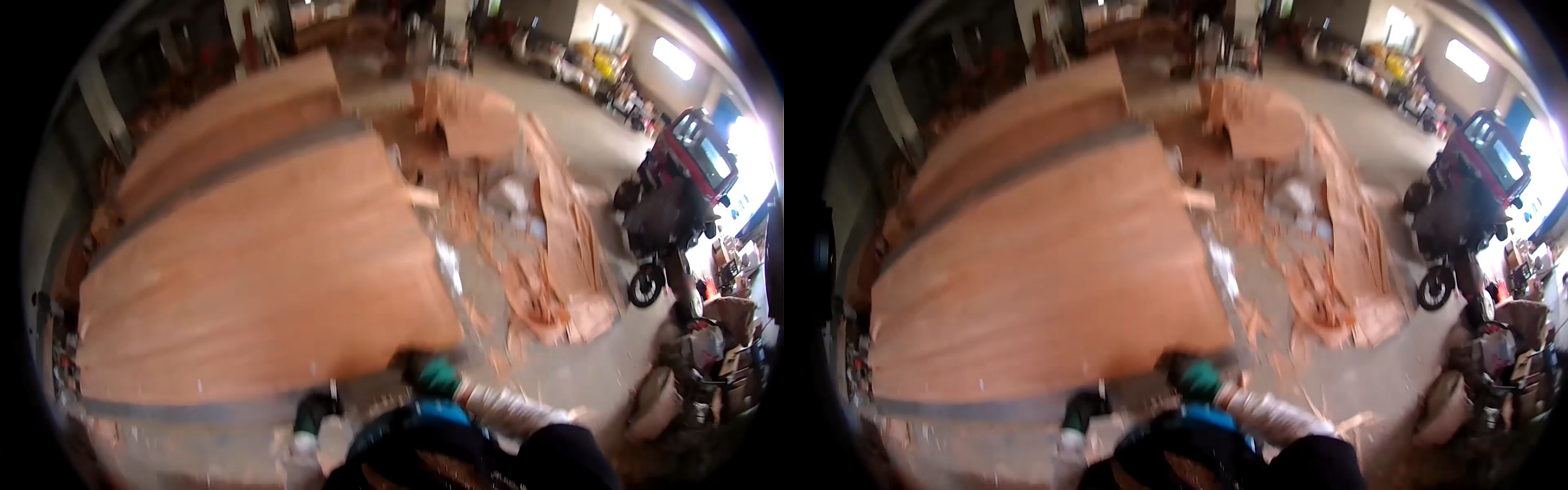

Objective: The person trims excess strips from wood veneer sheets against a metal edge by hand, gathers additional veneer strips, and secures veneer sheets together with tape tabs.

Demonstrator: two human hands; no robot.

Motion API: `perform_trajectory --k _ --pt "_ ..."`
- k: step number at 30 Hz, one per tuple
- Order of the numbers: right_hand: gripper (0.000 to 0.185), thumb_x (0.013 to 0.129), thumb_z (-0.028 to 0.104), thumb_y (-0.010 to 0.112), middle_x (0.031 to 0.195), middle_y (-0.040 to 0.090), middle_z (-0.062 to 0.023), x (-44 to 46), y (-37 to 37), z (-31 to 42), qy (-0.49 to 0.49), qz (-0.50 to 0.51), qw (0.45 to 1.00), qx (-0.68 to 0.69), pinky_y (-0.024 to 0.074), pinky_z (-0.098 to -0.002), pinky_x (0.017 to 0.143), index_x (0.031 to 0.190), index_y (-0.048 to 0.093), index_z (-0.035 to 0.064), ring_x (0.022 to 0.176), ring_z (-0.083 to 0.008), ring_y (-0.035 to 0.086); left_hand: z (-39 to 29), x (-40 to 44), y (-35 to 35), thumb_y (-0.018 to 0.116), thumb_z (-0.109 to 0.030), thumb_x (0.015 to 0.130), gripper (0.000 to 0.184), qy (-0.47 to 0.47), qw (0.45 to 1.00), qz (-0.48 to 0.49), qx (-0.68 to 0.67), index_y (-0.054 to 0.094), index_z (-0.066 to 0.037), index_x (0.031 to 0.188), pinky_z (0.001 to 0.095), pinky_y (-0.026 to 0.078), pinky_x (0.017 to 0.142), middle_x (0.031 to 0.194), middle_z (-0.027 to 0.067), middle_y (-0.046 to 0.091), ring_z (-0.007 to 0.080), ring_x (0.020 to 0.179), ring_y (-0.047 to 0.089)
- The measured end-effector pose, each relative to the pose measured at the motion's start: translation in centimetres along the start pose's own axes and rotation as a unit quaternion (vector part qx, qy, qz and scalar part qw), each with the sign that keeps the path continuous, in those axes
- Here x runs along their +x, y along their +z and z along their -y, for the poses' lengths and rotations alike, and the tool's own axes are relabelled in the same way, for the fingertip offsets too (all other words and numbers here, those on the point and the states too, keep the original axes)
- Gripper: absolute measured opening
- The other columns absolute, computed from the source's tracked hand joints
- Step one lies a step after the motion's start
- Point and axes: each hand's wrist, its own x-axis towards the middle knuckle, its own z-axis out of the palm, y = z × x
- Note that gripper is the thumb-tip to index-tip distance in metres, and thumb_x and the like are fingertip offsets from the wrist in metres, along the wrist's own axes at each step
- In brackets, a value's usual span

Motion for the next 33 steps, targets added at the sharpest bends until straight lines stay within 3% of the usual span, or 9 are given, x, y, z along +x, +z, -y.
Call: perform_trajectory --k 3,4,6,9,12,17,21,27,33 --pt "0.039 0.085 0.026 0.066 0.113 0.065 -0.0161 -4.7 -8.4 -5.9 0.248 -0.008 0.963 0.102 0.0495 -0.0419 0.089 0.120 0.063 0.0098 0.105 -0.0337 0.061 -14.5 0.3 3.6 0.064 -0.014 0.083 0.011 -0.091 0.976 -0.129 -0.153 0.070 -0.006 0.085 0.0333 0.051 0.073 0.089 0.0119 0.071 0.0208 0.081 0.066" --pt "0.038 0.081 0.015 0.070 0.112 0.065 -0.0162 -5.0 -10.9 -7.2 0.261 -0.096 0.952 0.131 0.0492 -0.0407 0.089 0.117 0.063 0.0075 0.104 -0.0330 0.061 -16.8 1.1 4.3 0.065 -0.011 0.083 0.007 -0.103 0.970 -0.145 -0.168 0.070 -0.006 0.084 0.0311 0.050 0.071 0.088 0.0108 0.071 0.0185 0.079 0.065" --pt "0.038 0.078 0.007 0.071 0.112 0.065 -0.0145 -6.3 -12.3 -11.2 0.289 -0.094 0.947 0.105 0.0495 -0.0378 0.087 0.115 0.064 0.0064 0.103 -0.0310 0.061 -17.5 2.6 5.6 0.063 0.000 0.081 0.006 -0.158 0.958 -0.149 -0.185 0.067 -0.003 0.084 0.0288 0.051 0.075 0.089 0.0057 0.070 0.0132 0.080 0.064" --pt "0.035 0.076 0.010 0.071 0.111 0.065 -0.0166 -6.6 -13.0 -11.9 0.325 -0.109 0.929 0.144 0.0486 -0.0411 0.090 0.110 0.066 0.0060 0.104 -0.0353 0.061 -17.2 4.3 7.9 0.062 0.001 0.082 0.008 -0.128 0.965 -0.146 -0.178 0.065 -0.001 0.089 0.0305 0.053 0.076 0.091 0.0095 0.070 0.0160 0.079 0.066" --pt "0.036 0.075 0.012 0.072 0.113 0.064 -0.0167 -5.4 -12.0 -10.5 0.268 -0.099 0.946 0.156 0.0488 -0.0428 0.089 0.110 0.067 0.0099 0.104 -0.0355 0.061 -20.1 5.5 9.4 0.061 0.001 0.083 0.010 -0.180 0.917 -0.143 -0.325 0.063 0.000 0.093 0.0306 0.056 0.071 0.091 0.0110 0.070 0.0194 0.077 0.067" --pt "0.027 0.074 0.016 0.072 0.107 0.065 -0.0125 -2.4 -7.9 -10.5 0.213 -0.082 0.962 0.151 0.0499 -0.0448 0.079 0.101 0.068 0.0133 0.094 -0.0346 0.062 -22.2 9.2 11.0 0.055 0.002 0.087 0.010 -0.192 0.928 -0.120 -0.296 0.059 0.001 0.096 0.0328 0.057 0.057 0.086 0.0156 0.067 0.0215 0.063 0.066" --pt "0.024 0.076 0.021 0.069 0.102 0.065 -0.0094 -1.8 -4.5 -12.4 0.224 0.024 0.967 0.114 0.0508 -0.0452 0.077 0.099 0.070 0.0147 0.092 -0.0335 0.063 -22.4 13.5 12.9 0.057 0.002 0.086 0.015 -0.207 0.938 -0.082 -0.266 0.055 0.001 0.101 0.0342 0.060 0.057 0.086 0.0140 0.065 0.0235 0.066 0.067" --pt "0.025 0.073 0.016 0.073 0.100 0.066 -0.0101 -2.1 -3.4 -13.2 0.247 0.021 0.956 0.156 0.0518 -0.0438 0.077 0.098 0.071 0.0136 0.090 -0.0334 0.063 -22.2 20.1 16.5 0.060 0.000 0.087 0.019 -0.190 0.921 -0.052 -0.337 0.053 0.005 0.104 0.0375 0.057 0.047 0.093 0.0171 0.063 0.0297 0.068 0.068" --pt "0.028 0.077 0.006 0.060 0.102 0.066 -0.0113 -1.6 -6.3 -12.5 0.186 -0.059 0.975 0.103 0.0514 -0.0439 0.077 0.103 0.069 0.0111 0.092 -0.0342 0.063 -19.9 22.5 17.2 0.061 -0.011 0.089 0.021 -0.260 0.923 0.014 -0.282 0.061 0.005 0.103 0.0388 0.054 0.043 0.085 0.0186 0.066 0.0281 0.059 0.067"
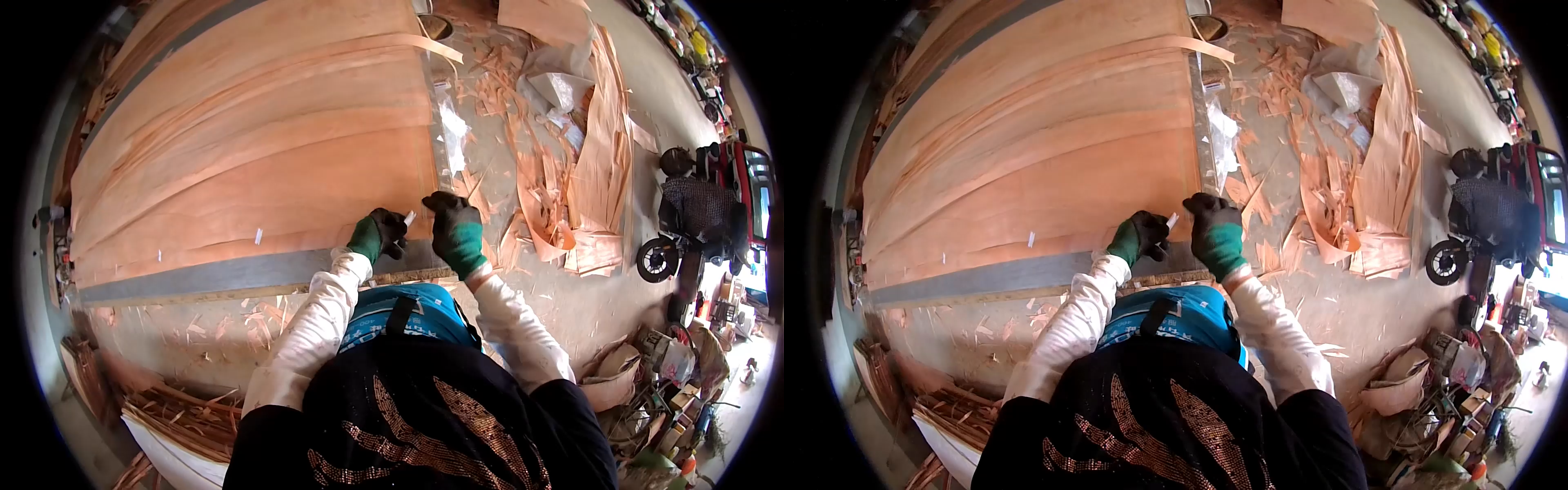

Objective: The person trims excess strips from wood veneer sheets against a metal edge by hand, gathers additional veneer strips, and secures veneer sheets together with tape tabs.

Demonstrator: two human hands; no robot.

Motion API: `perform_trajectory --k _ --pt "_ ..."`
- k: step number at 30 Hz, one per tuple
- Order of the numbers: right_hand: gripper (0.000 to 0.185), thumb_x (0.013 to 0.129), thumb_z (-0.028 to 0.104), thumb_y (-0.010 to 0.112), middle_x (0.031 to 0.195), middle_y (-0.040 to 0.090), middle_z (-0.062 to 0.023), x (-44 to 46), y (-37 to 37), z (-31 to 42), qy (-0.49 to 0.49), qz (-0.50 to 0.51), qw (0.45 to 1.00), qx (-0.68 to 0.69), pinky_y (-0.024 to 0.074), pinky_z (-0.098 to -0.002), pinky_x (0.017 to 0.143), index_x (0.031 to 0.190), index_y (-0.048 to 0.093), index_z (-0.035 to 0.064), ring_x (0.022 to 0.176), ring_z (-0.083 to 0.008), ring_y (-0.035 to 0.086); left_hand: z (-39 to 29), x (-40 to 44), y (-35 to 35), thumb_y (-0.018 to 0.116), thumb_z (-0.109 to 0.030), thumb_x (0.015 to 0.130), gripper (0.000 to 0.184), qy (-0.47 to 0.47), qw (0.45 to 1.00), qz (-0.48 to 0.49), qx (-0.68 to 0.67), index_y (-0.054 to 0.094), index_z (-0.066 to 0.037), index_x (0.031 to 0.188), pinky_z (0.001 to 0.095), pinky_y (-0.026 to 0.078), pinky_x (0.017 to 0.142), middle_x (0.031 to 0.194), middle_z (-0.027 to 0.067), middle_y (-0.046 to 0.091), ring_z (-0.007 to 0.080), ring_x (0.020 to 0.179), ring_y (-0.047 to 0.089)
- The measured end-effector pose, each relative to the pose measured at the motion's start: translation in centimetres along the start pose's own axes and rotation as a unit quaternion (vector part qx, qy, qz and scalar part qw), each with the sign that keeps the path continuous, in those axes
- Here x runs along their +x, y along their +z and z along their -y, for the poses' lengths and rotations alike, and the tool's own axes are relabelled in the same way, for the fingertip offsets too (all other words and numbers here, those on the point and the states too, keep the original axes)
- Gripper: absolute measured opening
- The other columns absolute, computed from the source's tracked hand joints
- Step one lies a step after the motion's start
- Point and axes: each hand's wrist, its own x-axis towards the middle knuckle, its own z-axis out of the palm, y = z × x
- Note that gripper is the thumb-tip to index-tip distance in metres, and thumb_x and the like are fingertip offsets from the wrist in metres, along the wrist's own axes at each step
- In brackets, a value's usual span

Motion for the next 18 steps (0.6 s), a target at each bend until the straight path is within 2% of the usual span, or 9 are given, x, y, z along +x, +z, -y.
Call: perform_trajectory --k 1,4,6,9,10,14,15,16,18 --pt "0.033 0.076 0.004 0.055 0.111 0.063 -0.0108 -0.4 -0.3 0.8 -0.058 0.013 0.998 -0.034 0.0503 -0.0431 0.080 0.107 0.068 0.0091 0.101 -0.0321 0.060 0.1 0.3 -0.2 0.061 -0.012 0.090 0.020 0.000 1.000 0.014 0.001 0.062 0.004 0.101 0.0385 0.053 0.043 0.084 0.0183 0.066 0.0280 0.058 0.067" --pt "0.029 0.078 0.014 0.061 0.118 0.058 -0.0095 -1.9 1.4 1.3 -0.161 0.073 0.978 -0.112 0.0464 -0.0419 0.084 0.105 0.065 0.0071 0.113 -0.0280 0.053 0.1 -0.3 -0.2 0.063 -0.017 0.086 0.016 0.000 0.996 -0.002 0.091 0.068 -0.007 0.097 0.0431 0.055 0.064 0.086 0.0122 0.071 0.0285 0.076 0.069" --pt "0.031 0.078 0.019 0.062 0.119 0.056 -0.0100 -2.6 3.3 1.4 -0.136 0.054 0.979 -0.139 0.0468 -0.0438 0.082 0.106 0.065 0.0075 0.114 -0.0296 0.052 2.7 1.2 -0.6 0.067 -0.022 0.080 0.021 0.208 0.924 -0.102 0.304 0.066 -0.005 0.092 0.0458 0.053 0.072 0.086 0.0208 0.069 0.0379 0.083 0.067" --pt "0.037 0.076 0.019 0.064 0.119 0.053 -0.0100 -3.0 4.0 1.2 -0.170 0.051 0.963 -0.204 0.0486 -0.0426 0.074 0.111 0.063 0.0080 0.113 -0.0300 0.051 2.5 -0.7 0.4 0.061 -0.011 0.081 0.020 0.280 0.857 -0.213 0.377 0.061 -0.001 0.098 0.0453 0.053 0.072 0.087 0.0268 0.066 0.0443 0.083 0.064" --pt "0.039 0.075 0.017 0.064 0.117 0.053 -0.0101 -2.6 3.9 1.8 -0.156 0.066 0.966 -0.197 0.0488 -0.0416 0.072 0.112 0.062 0.0071 0.112 -0.0302 0.051 1.1 -1.6 1.1 0.059 -0.011 0.080 0.021 0.204 0.854 -0.216 0.427 0.059 -0.002 0.099 0.0477 0.052 0.072 0.087 0.0286 0.065 0.0465 0.084 0.062" --pt "0.041 0.074 0.011 0.061 0.111 0.053 -0.0120 -2.5 4.7 2.1 -0.095 0.159 0.958 -0.218 0.0488 -0.0380 0.066 0.114 0.059 0.0031 0.109 -0.0306 0.053 -2.1 -1.8 2.2 0.062 -0.015 0.078 0.024 0.182 0.760 -0.221 0.584 0.059 -0.006 0.100 0.0471 0.053 0.066 0.078 0.0206 0.067 0.0378 0.077 0.068" --pt "0.025 0.078 0.019 0.058 0.098 0.055 -0.0101 -3.1 5.6 1.2 -0.135 0.107 0.948 -0.269 0.0487 -0.0395 0.065 0.100 0.059 0.0065 0.099 -0.0292 0.053 -3.9 -2.6 1.8 0.063 -0.014 0.077 0.026 0.153 0.733 -0.207 0.629 0.059 -0.007 0.102 0.0459 0.053 0.063 0.078 0.0189 0.068 0.0348 0.075 0.069" --pt "0.028 0.078 0.018 0.058 0.102 0.056 -0.0104 -2.9 5.1 1.7 -0.165 0.107 0.933 -0.302 0.0492 -0.0394 0.067 0.103 0.060 0.0054 0.103 -0.0297 0.053 -4.2 -2.4 0.3 0.062 -0.016 0.081 0.025 0.153 0.707 -0.213 0.656 0.058 -0.007 0.105 0.0438 0.052 0.059 0.077 0.0149 0.069 0.0320 0.072 0.069" --pt "0.037 0.078 0.016 0.057 0.115 0.057 -0.0112 -3.2 5.0 1.3 -0.184 0.128 0.917 -0.329 0.0500 -0.0393 0.074 0.113 0.061 0.0040 0.115 -0.0310 0.052 -5.7 -4.2 -3.1 0.062 -0.018 0.085 0.028 0.156 0.808 -0.177 0.539 0.057 -0.006 0.110 0.0419 0.053 0.057 0.079 0.0136 0.069 0.0300 0.069 0.069"
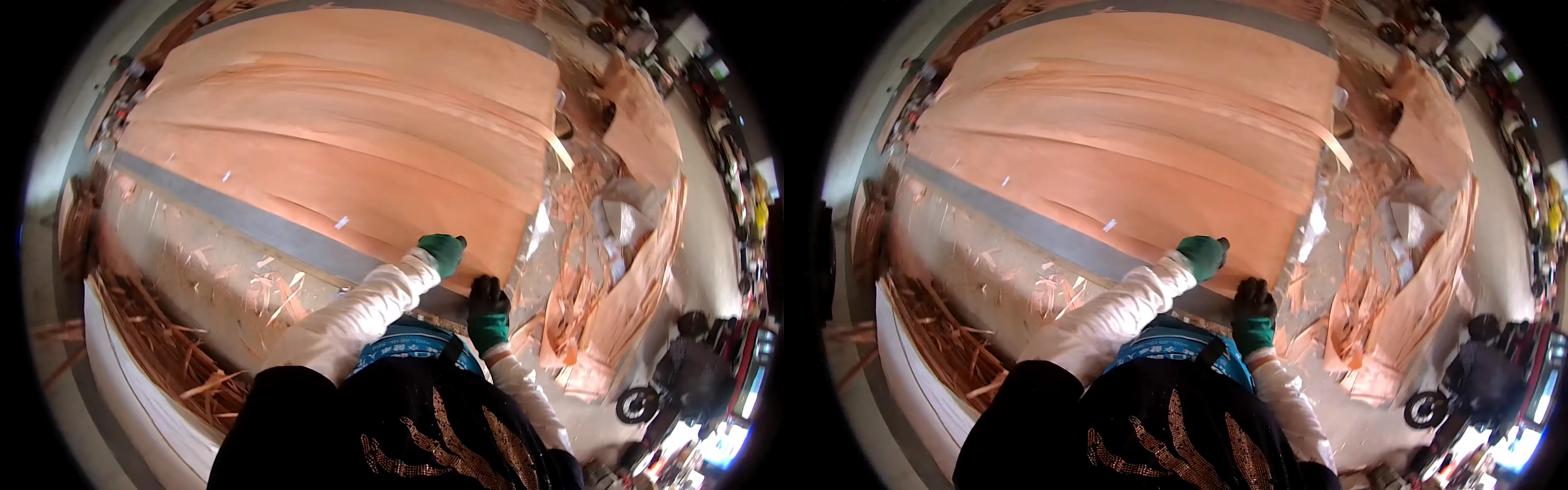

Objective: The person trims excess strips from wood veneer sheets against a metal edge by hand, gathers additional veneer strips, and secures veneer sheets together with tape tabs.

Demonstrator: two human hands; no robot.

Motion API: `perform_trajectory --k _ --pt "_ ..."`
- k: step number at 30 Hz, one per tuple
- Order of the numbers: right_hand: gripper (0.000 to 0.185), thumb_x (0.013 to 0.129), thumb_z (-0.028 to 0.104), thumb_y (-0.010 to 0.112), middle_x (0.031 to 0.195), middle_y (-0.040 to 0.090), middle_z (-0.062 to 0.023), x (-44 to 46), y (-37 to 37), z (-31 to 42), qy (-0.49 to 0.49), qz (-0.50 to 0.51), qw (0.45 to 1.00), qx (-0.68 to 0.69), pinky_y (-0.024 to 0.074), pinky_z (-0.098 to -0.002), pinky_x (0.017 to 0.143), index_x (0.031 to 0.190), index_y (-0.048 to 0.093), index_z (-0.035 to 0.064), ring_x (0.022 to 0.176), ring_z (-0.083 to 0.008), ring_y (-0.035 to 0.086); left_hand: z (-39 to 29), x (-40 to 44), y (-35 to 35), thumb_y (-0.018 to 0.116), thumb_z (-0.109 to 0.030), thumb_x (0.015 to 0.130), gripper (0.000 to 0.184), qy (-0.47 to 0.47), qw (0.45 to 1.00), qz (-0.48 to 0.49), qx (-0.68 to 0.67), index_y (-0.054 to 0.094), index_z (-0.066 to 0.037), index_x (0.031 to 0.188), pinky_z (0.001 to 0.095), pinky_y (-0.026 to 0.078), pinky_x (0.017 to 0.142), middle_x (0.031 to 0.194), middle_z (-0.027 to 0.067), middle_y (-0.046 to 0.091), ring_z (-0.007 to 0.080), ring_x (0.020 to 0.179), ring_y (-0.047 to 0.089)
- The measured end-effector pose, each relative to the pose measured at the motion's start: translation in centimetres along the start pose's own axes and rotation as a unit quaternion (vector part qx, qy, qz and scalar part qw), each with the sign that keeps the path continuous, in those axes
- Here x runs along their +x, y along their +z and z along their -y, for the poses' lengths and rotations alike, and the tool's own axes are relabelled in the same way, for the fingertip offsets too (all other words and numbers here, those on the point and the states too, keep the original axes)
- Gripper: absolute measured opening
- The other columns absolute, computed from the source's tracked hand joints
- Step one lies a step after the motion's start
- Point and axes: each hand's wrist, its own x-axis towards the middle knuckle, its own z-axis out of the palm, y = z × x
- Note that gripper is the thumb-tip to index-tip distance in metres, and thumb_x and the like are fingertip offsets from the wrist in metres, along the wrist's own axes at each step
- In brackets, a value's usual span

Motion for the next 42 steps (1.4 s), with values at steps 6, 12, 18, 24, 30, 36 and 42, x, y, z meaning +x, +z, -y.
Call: perform_trajectory --k 6,12,18,24,30,36,42 --pt "0.042 0.077 0.010 0.053 0.123 0.054 -0.0126 -0.4 -0.5 -1.4 -0.050 0.004 0.998 0.046 0.0481 -0.0414 0.073 0.118 0.059 0.0037 0.115 -0.0317 0.051 9.5 -8.9 -1.9 0.058 -0.031 0.096 0.044 -0.103 0.832 -0.039 -0.544 0.050 -0.005 0.131 0.0312 0.053 0.047 0.083 0.0111 0.065 0.0210 0.060 0.065" --pt "0.047 0.070 0.007 0.059 0.118 0.058 -0.0157 1.2 -4.2 -3.8 -0.061 0.051 0.971 0.226 0.0473 -0.0461 0.087 0.117 0.060 0.0053 0.113 -0.0359 0.054 16.7 -20.9 2.8 0.047 -0.051 0.098 0.056 -0.192 0.711 -0.247 -0.630 0.049 -0.010 0.135 0.0336 0.054 0.048 0.084 0.0133 0.067 0.0225 0.063 0.068" --pt "0.040 0.072 0.016 0.069 0.113 0.062 -0.0185 6.1 -6.2 -2.5 -0.031 -0.017 0.943 0.330 0.0482 -0.0479 0.087 0.111 0.064 0.0058 0.104 -0.0375 0.059 17.1 -29.1 -0.6 0.038 -0.066 0.094 0.073 -0.238 0.682 -0.303 -0.622 0.046 -0.009 0.140 0.0333 0.055 0.057 0.077 0.0174 0.068 0.0241 0.057 0.065" --pt "0.041 0.073 0.017 0.072 0.113 0.062 -0.0206 14.8 -11.0 9.3 -0.079 -0.058 0.886 0.453 0.0478 -0.0470 0.090 0.112 0.064 0.0046 0.105 -0.0390 0.059 21.0 -31.3 -4.3 0.035 -0.065 0.096 0.073 -0.207 0.694 -0.339 -0.601 0.043 -0.009 0.143 0.0335 0.054 0.059 0.076 0.0157 0.068 0.0231 0.058 0.065" --pt "0.044 0.072 0.021 0.074 0.117 0.060 -0.0197 23.6 -10.5 23.8 -0.122 -0.090 0.875 0.459 0.0490 -0.0460 0.089 0.112 0.063 0.0065 0.107 -0.0387 0.057 30.2 -29.9 -8.9 0.034 -0.061 0.098 0.070 -0.162 0.733 -0.311 -0.582 0.041 -0.010 0.144 0.0311 0.053 0.057 0.074 0.0134 0.066 0.0192 0.058 0.063" --pt "0.044 0.068 0.017 0.075 0.112 0.061 -0.0132 31.0 -7.4 33.9 -0.066 -0.012 0.925 0.374 0.0509 -0.0452 0.081 0.110 0.065 0.0105 0.098 -0.0357 0.060 38.1 -25.1 -14.0 0.042 -0.054 0.099 0.060 -0.096 0.747 -0.210 -0.623 0.044 -0.013 0.142 0.0280 0.052 0.056 0.080 0.0134 0.067 0.0172 0.059 0.063" --pt "0.039 0.071 0.013 0.072 0.115 0.060 -0.0109 31.3 -4.8 35.4 -0.028 0.028 0.935 0.353 0.0507 -0.0453 0.079 0.109 0.066 0.0128 0.097 -0.0348 0.060 42.2 -17.3 -15.7 0.042 -0.059 0.097 0.065 -0.089 0.769 -0.061 -0.630 0.036 -0.018 0.147 0.0300 0.054 0.054 0.092 0.0114 0.064 0.0187 0.064 0.064"
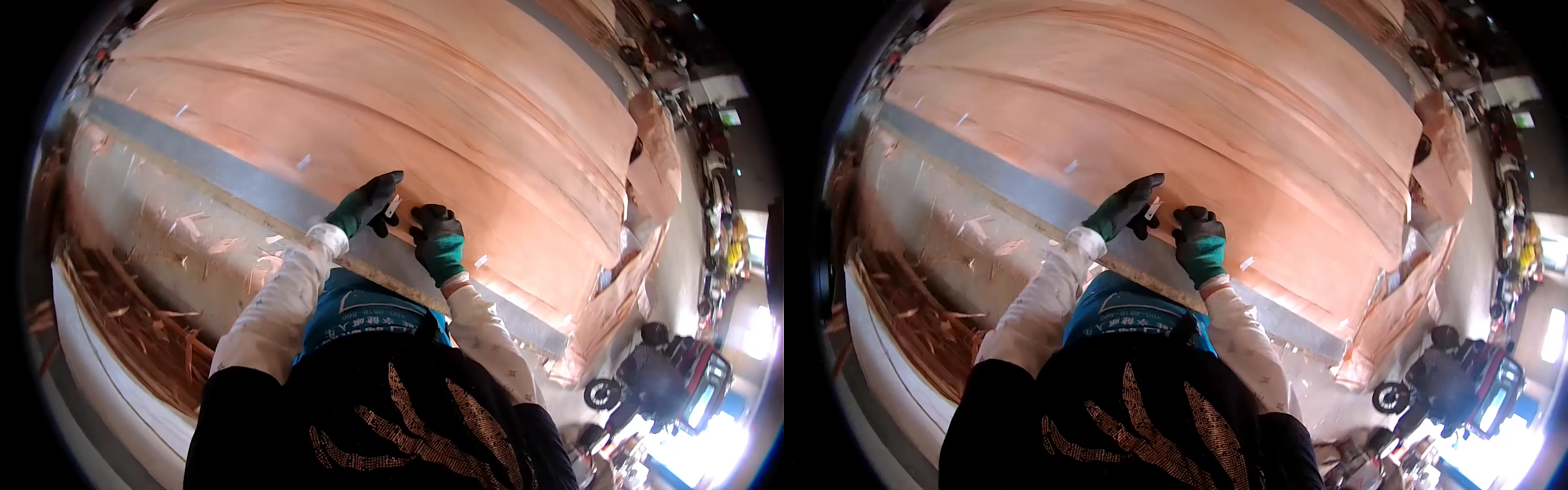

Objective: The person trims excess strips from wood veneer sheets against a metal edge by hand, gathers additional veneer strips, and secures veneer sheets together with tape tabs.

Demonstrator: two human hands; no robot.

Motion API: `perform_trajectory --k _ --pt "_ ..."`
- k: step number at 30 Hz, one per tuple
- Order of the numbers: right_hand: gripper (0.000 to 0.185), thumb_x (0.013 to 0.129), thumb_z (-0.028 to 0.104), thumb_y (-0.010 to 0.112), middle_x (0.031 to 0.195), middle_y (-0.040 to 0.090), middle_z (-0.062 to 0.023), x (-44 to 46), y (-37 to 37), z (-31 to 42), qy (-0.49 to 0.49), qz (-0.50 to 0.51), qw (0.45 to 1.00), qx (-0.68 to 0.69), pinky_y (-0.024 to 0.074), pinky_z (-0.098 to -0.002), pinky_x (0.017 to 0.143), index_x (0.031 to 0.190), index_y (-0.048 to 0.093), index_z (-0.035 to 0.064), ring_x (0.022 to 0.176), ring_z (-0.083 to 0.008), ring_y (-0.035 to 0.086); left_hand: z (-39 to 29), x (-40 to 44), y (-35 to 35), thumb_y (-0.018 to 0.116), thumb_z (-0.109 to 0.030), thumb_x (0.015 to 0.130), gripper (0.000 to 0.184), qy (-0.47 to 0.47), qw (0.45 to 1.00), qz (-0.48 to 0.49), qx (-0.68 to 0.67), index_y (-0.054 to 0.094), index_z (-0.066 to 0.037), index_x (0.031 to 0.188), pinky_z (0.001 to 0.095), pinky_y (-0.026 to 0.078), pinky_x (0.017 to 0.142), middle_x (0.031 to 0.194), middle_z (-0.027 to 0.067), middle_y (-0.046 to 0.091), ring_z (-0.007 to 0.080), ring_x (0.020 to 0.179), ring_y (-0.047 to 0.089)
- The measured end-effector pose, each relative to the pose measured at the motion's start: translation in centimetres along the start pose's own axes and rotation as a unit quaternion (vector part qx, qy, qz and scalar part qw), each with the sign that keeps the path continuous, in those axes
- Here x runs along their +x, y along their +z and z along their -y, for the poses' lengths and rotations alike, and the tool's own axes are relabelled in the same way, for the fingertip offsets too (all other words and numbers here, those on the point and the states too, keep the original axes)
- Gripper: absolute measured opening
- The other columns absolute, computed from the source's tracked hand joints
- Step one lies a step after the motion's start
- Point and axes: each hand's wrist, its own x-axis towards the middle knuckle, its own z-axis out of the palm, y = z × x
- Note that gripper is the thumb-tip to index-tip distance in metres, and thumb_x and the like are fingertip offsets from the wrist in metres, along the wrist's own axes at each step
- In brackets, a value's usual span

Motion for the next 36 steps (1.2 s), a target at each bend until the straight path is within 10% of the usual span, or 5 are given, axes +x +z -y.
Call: perform_trajectory --k 9,13,21,27,36 --pt "0.042 0.077 0.008 0.059 0.127 0.056 -0.0110 0.5 1.2 3.6 -0.099 -0.040 0.990 -0.088 0.0506 -0.0439 0.076 0.119 0.063 0.0085 0.115 -0.0324 0.054 2.5 3.4 -1.3 0.045 -0.047 0.099 0.061 0.013 0.992 0.019 0.128 0.030 -0.016 0.149 0.0366 0.054 0.051 0.106 0.0124 0.063 0.0243 0.072 0.065" --pt "0.049 0.081 0.012 0.056 0.139 0.048 -0.0146 -0.6 2.5 2.6 -0.096 0.035 0.982 -0.158 0.0476 -0.0467 0.079 0.129 0.056 0.0086 0.129 -0.0326 0.045 -5.3 0.3 -0.3 0.055 -0.039 0.096 0.064 -0.177 0.916 0.069 0.353 0.031 -0.008 0.147 0.0342 0.053 0.051 0.098 0.0171 0.068 0.0208 0.068 0.068" --pt "0.035 0.085 0.018 0.055 0.128 0.058 -0.0140 5.2 -5.2 3.2 -0.099 0.058 0.990 -0.077 0.0486 -0.0450 0.087 0.118 0.066 0.0153 0.116 -0.0319 0.056 -12.2 2.6 -7.6 0.064 -0.013 0.090 0.053 0.012 0.989 0.101 0.105 0.045 -0.004 0.138 0.0273 0.054 0.060 0.100 0.0053 0.062 0.0164 0.081 0.065" --pt "0.054 0.082 0.032 0.065 0.134 0.052 -0.0135 12.7 -9.2 -4.4 0.032 -0.049 0.988 -0.144 0.0465 -0.0476 0.088 0.131 0.056 0.0133 0.114 -0.0344 0.054 -17.2 9.6 -10.5 0.072 -0.015 0.083 0.056 0.386 0.784 -0.014 0.486 0.051 -0.004 0.134 0.0376 0.051 0.087 0.118 0.0182 0.063 0.0298 0.100 0.064" --pt "0.093 0.059 0.050 0.083 0.140 0.048 -0.0149 22.6 -11.0 -11.0 0.157 0.103 0.973 -0.132 0.0428 -0.0459 0.100 0.136 0.049 0.0129 0.126 -0.0355 0.047 -20.2 22.4 -11.0 0.075 -0.046 0.070 0.077 0.184 0.655 0.025 0.733 0.050 -0.011 0.133 0.0468 0.034 0.107 0.135 0.0148 0.053 0.0324 0.127 0.048"
